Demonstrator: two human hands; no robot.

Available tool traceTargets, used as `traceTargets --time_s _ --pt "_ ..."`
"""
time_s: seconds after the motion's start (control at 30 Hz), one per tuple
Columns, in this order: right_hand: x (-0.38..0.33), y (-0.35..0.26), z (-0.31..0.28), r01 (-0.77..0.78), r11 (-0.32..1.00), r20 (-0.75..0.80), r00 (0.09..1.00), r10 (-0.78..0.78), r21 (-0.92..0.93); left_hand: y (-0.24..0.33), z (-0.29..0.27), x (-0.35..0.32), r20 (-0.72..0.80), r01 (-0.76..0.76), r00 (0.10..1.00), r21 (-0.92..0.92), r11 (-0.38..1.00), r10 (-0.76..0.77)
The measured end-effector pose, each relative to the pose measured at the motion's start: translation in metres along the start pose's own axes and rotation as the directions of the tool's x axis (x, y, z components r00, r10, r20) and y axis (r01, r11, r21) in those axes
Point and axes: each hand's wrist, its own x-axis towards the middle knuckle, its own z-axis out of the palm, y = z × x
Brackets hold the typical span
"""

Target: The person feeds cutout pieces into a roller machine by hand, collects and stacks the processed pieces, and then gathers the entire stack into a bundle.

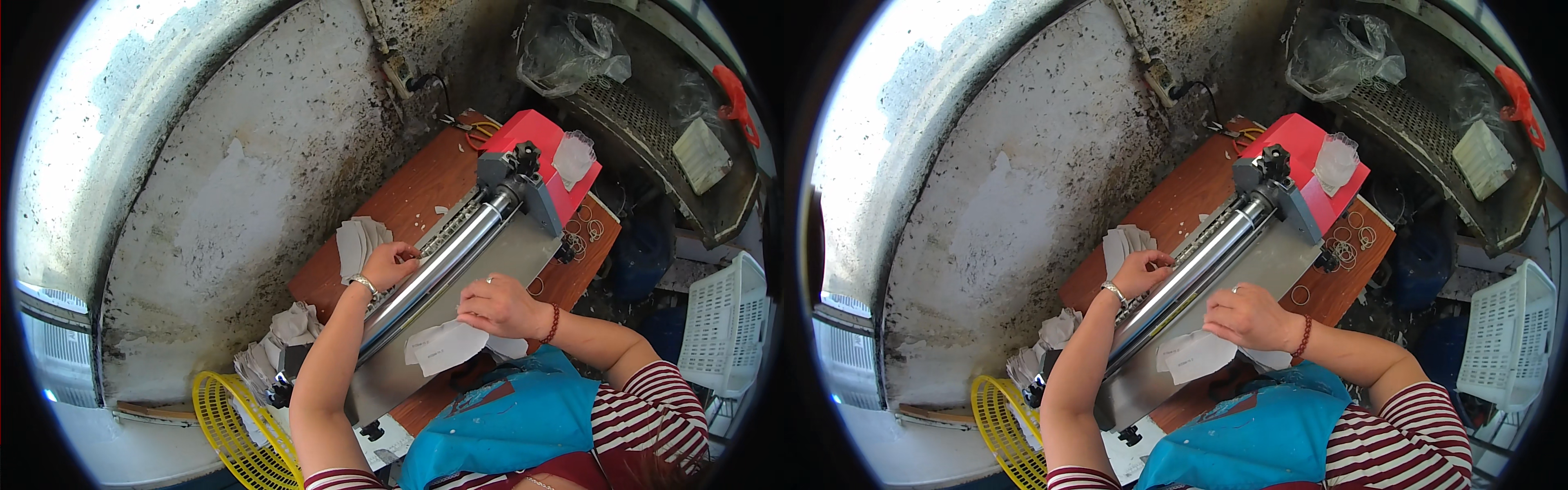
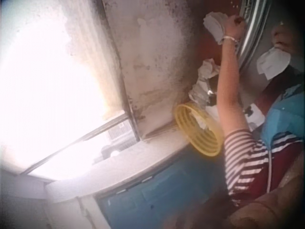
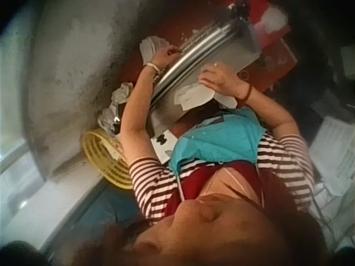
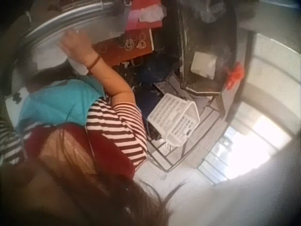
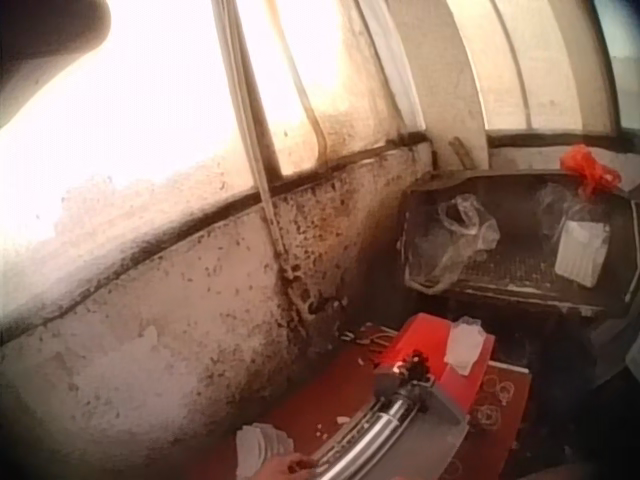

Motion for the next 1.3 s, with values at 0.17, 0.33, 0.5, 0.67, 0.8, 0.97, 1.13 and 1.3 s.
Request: traceTargets --time_s 0.17,0.33,0.5,0.67,0.8,0.97,1.13,1.3 --pt "-0.007 -0.02 0.0 0.017 0.994 0.179 0.984 0.002 -0.104 -0.026 -0.013 0.009 -0.283 0.041 0.958 -0.038 0.998 -0.05" --pt "-0.011 -0.021 0.005 -0.055 0.997 0.164 0.984 0.063 -0.052 -0.061 -0.05 0.005 -0.674 0.193 0.715 -0.062 0.979 -0.184" --pt "-0.012 -0.018 0.009 -0.102 0.988 0.072 0.993 0.094 0.113 -0.089 -0.059 -0.005 -0.79 0.491 0.598 0.226 0.841 -0.137" --pt "-0.018 -0.001 -0.015 -0.454 0.758 0.195 0.89 0.412 0.468 -0.1 -0.036 0.001 -0.217 0.414 0.909 0.384 0.825 -0.355" --pt "-0.024 0.025 -0.039 -0.692 0.492 0.396 0.713 0.579 0.528 -0.082 -0.04 0.007 -0.276 0.461 0.887 0.457 0.761 -0.371" --pt "-0.009 0.044 -0.029 -0.696 0.524 0.367 0.711 0.6 0.491 -0.025 -0.026 0.015 -0.218 0.18 0.968 0.266 0.947 -0.123" --pt "0.004 0.039 -0.021 -0.659 0.673 0.184 0.747 0.639 0.336 0.018 0.008 0.027 -0.013 -0.045 0.999 0.107 0.993 0.047" --pt "0.0 0.008 -0.011 -0.348 0.936 0.136 0.931 0.339 0.053 0.01 -0.003 0.032 -0.087 0.053 0.995 -0.044 0.998 -0.056"
